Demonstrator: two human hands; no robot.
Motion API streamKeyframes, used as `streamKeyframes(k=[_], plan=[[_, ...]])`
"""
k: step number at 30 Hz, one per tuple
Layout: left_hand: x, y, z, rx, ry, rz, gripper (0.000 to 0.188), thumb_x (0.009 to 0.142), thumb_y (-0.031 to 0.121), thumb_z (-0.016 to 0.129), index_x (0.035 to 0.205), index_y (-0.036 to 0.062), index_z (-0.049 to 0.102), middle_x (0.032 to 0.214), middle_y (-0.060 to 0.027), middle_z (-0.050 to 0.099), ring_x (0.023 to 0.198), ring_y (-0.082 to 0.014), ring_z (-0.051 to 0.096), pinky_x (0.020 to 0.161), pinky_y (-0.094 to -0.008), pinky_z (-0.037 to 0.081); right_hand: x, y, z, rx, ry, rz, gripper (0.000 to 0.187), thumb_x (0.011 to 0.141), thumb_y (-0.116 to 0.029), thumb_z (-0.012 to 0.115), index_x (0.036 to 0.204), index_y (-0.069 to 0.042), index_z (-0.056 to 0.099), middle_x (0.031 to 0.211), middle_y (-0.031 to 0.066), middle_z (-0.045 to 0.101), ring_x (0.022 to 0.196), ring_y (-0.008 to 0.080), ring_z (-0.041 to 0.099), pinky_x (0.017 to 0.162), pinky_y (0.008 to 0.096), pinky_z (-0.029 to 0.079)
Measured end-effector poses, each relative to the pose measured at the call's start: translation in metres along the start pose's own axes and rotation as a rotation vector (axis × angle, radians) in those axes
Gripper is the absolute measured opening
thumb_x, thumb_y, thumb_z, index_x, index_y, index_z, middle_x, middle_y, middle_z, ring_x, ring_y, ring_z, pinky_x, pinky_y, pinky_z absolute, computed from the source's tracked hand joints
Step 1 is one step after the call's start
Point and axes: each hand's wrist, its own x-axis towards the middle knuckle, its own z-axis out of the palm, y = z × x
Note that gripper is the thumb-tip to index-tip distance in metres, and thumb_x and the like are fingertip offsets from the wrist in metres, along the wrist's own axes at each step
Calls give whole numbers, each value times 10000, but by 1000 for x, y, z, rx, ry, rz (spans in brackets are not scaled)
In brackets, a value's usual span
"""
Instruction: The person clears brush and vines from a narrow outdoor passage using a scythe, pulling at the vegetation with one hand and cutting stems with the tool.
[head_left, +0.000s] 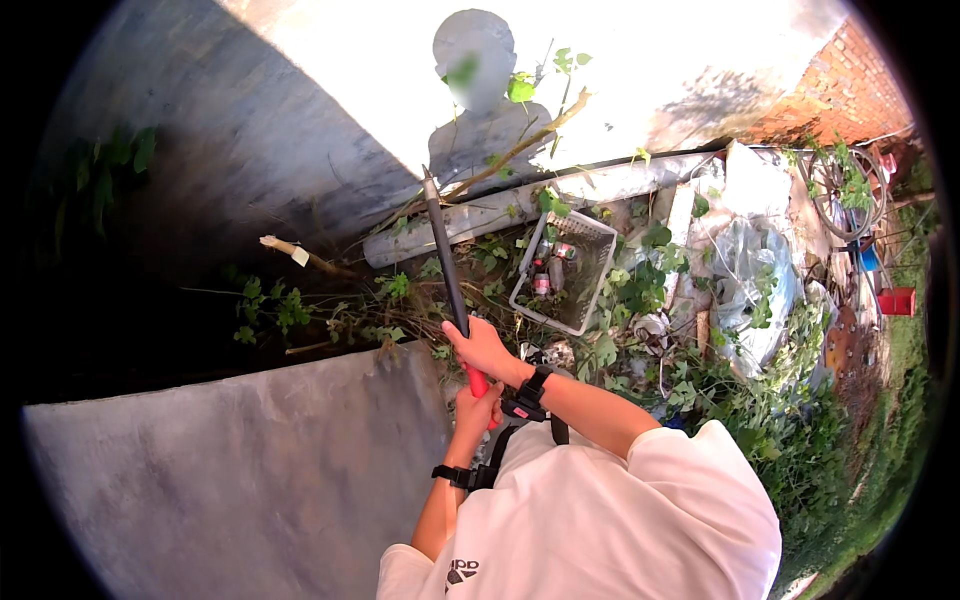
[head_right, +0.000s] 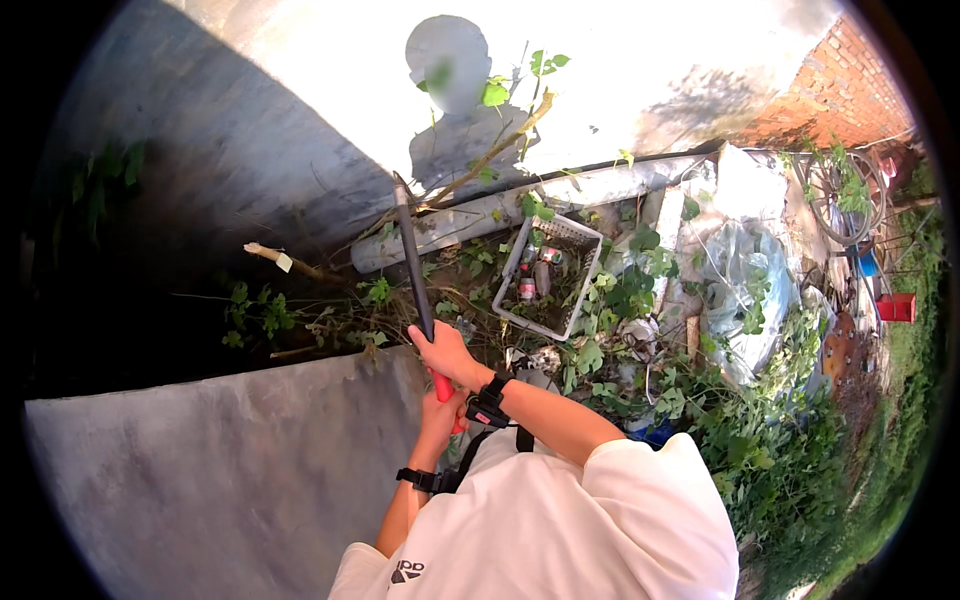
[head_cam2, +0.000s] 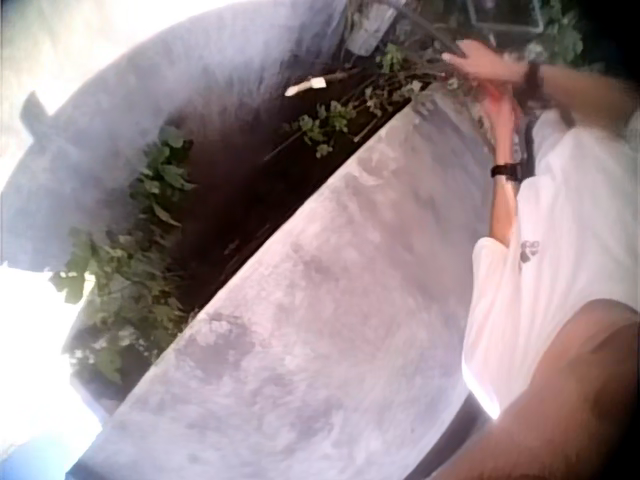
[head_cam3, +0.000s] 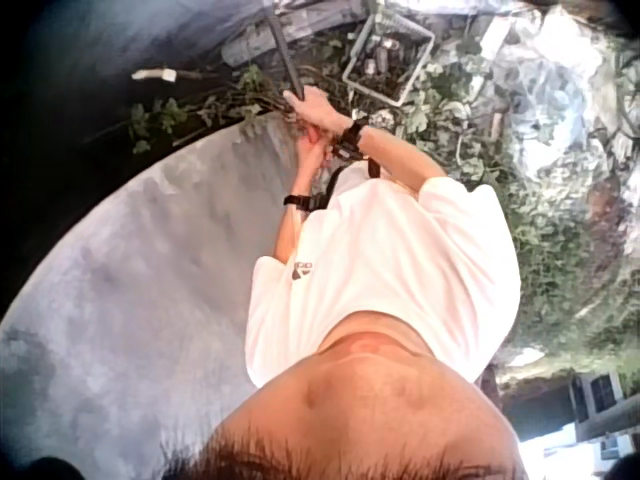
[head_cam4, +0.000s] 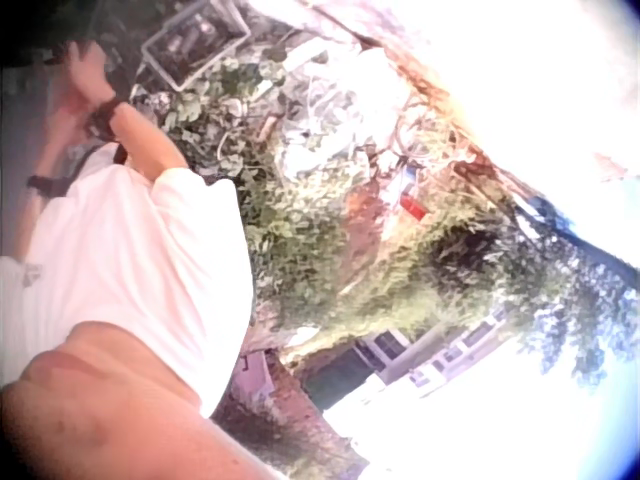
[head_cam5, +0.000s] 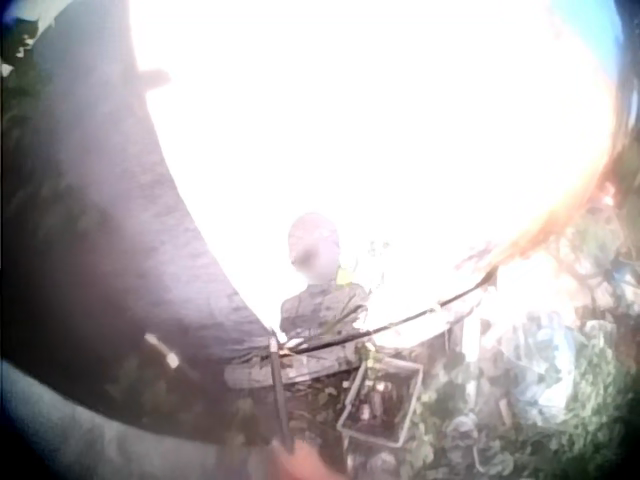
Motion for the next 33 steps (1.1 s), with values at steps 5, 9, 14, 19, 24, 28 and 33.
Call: streamKeyframes(k=[5, 9, 14, 19, 24, 28, 33], plan=[[10, 56, 47, 484, -373, 239, 378, 935, 314, 661, 1152, 11, 596, 913, -103, 690, 757, -168, 644, 695, -311, 518, -27, -67, -72, -672, 152, -540, 372, 942, -334, 651, 909, 8, 509, 610, 169, 581, 537, 330, 594, 504, 415, 457], [17, 53, 30, 785, -231, 308, 424, 933, 375, 644, 1127, 2, 596, 923, -173, 715, 797, -281, 691, 716, -378, 535, -52, -119, -165, -1187, 272, -797, 334, 935, -322, 640, 975, -35, 473, 689, 155, 608, 594, 384, 605, 510, 458, 474], [33, 6, -15, 1105, -292, 203, 388, 954, 377, 580, 1112, 25, 624, 944, -187, 717, 895, -368, 683, 788, -433, 532, -85, -99, -288, -1304, 448, -326, 217, 900, -214, 628, 984, -53, 509, 759, 191, 637, 707, 411, 633, 615, 499, 507], [40, -27, -40, 1111, -337, 192, 372, 955, 350, 579, 1117, 19, 625, 927, -183, 718, 867, -367, 684, 783, -438, 531, -150, 27, -377, -1384, 480, 309, 292, 842, -342, 688, 903, -57, 721, 875, 189, 690, 805, 398, 668, 738, 470, 541], [42, -39, -50, 1036, -262, 122, 342, 962, 309, 563, 1108, 10, 640, 981, -194, 709, 897, -353, 676, 781, -437, 530, -176, 23, -296, -1195, 429, 304, 365, 839, -422, 709, 828, -58, 718, 742, 186, 667, 751, 383, 656, 703, 463, 524], [42, -50, -57, 1053, -265, 67, 333, 960, 306, 562, 1093, 13, 645, 964, -183, 707, 883, -342, 674, 774, -433, 526, -158, 25, -254, -991, 425, -56, 422, 838, -406, 736, 773, 4, 664, 597, 194, 593, 555, 396, 583, 542, 445, 474], [33, -73, -88, 961, -139, 86, 318, 956, 314, 571, 1074, 31, 654, 914, -150, 720, 848, -314, 684, 751, -401, 526, -115, -37, -185, -1107, 416, -527, 426, 893, -388, 699, 761, -13, 547, 541, 172, 544, 500, 384, 563, 480, 443, 458]])
